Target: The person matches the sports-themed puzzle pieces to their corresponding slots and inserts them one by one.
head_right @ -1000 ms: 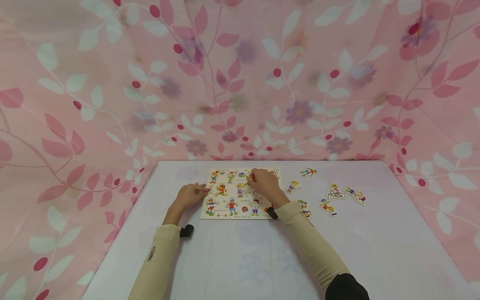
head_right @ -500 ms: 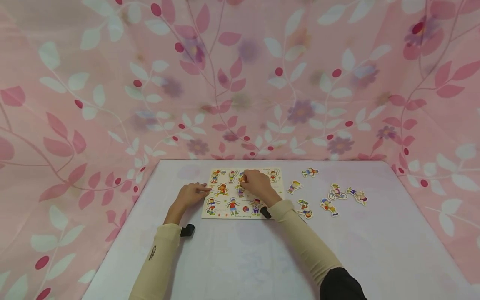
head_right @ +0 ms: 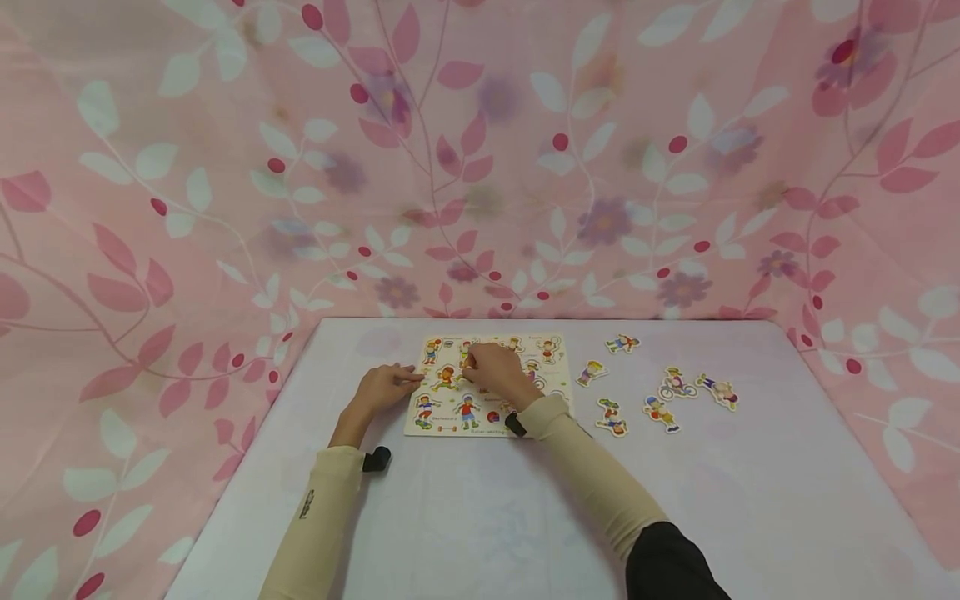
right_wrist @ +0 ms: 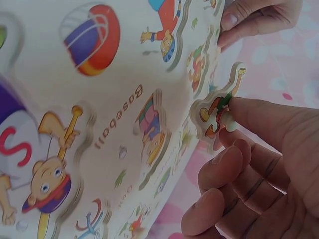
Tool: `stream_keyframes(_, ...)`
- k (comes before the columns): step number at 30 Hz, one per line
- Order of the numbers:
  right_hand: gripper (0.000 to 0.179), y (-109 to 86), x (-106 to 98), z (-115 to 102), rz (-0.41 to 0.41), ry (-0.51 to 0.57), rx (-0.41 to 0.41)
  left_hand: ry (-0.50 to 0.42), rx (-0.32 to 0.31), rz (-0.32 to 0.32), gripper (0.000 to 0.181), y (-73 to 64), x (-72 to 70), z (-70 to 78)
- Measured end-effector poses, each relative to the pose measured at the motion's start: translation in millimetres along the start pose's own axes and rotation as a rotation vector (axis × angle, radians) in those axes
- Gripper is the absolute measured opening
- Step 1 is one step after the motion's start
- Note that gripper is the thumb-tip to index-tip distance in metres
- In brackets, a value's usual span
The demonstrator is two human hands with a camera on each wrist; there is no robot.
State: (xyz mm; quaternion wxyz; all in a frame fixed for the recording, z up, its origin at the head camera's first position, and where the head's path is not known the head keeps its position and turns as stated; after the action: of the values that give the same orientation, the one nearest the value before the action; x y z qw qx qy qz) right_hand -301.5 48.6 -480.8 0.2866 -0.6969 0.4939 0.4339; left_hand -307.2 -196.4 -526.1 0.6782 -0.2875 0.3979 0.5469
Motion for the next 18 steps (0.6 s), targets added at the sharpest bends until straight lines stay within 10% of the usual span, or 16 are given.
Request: stream_keyframes(18,0.019,18.5,15.9,-15.0,-0.033,-0.047,-0.045,0.000,0.005,-0.002,0.021,-0.4,0.4,1.4)
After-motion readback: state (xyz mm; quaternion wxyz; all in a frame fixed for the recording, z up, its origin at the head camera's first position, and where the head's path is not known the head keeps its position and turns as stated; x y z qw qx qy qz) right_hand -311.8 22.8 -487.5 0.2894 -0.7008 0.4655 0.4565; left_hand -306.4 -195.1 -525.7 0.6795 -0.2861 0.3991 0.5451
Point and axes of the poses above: each hand's wrist, its own y-axis towards the middle knuckle, its own x-axis out of the palm, z = x × y, the point moved 2 cm from there along y, towards the middle knuckle, and after that the axes turned 2 degrees about z, right-handed, at the moved point
